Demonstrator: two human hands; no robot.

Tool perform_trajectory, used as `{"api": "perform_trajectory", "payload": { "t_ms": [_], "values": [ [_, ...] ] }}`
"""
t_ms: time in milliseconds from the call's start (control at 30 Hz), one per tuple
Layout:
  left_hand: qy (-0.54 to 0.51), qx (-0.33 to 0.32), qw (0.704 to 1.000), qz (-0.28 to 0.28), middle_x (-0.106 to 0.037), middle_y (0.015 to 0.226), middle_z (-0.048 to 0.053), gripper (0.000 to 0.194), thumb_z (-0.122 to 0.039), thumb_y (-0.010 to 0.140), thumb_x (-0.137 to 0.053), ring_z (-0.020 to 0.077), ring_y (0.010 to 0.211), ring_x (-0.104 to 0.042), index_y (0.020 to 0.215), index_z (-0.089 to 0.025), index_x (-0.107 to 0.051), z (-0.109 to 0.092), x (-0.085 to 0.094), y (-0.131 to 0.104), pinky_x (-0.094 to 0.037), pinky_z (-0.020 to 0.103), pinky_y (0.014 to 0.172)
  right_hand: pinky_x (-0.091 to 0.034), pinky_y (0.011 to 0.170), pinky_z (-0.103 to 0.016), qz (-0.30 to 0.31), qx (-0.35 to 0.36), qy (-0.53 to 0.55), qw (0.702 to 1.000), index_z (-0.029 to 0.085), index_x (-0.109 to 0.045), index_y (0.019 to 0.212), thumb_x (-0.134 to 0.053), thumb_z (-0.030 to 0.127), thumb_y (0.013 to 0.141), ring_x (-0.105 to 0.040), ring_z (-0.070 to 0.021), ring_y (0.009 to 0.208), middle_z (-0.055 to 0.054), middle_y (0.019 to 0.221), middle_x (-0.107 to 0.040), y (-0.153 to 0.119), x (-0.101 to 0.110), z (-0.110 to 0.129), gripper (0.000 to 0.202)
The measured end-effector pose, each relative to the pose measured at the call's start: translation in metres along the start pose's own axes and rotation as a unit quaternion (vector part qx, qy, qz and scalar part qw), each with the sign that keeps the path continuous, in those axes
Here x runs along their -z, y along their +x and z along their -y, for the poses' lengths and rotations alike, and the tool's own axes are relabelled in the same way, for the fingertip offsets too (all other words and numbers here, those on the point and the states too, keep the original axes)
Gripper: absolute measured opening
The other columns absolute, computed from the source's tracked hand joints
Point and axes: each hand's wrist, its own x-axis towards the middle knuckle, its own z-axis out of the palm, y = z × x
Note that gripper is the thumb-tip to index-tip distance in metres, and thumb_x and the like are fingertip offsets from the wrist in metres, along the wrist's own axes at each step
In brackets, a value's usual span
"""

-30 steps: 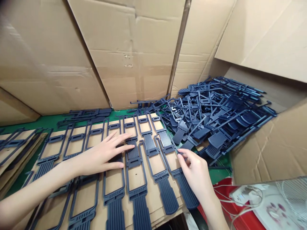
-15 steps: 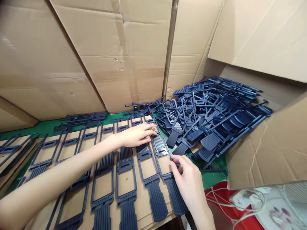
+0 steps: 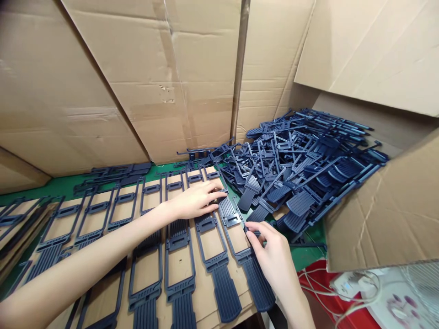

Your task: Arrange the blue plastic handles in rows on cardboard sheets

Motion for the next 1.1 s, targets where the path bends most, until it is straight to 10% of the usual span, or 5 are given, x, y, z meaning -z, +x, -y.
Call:
{"api": "perform_trajectory", "payload": {
  "t_ms": [1100],
  "values": [
    [-0.002,0.027,0.998,-0.051,-0.052,0.129,0.013,0.041,-0.029,0.100,-0.033,0.0249,0.118,-0.048,0.135,-0.019,-0.050,-0.007,-0.015,-0.025,-0.040,0.040,0.102,-0.050,0.064,-0.029,0.006,0.032,0.051,0.998,0.018,-0.068,0.101,-0.054,0.040,0.089,-0.062,-0.0192,0.079,-0.010,0.103,-0.064,0.008,-0.020,0.000,0.029]
  ]
}}
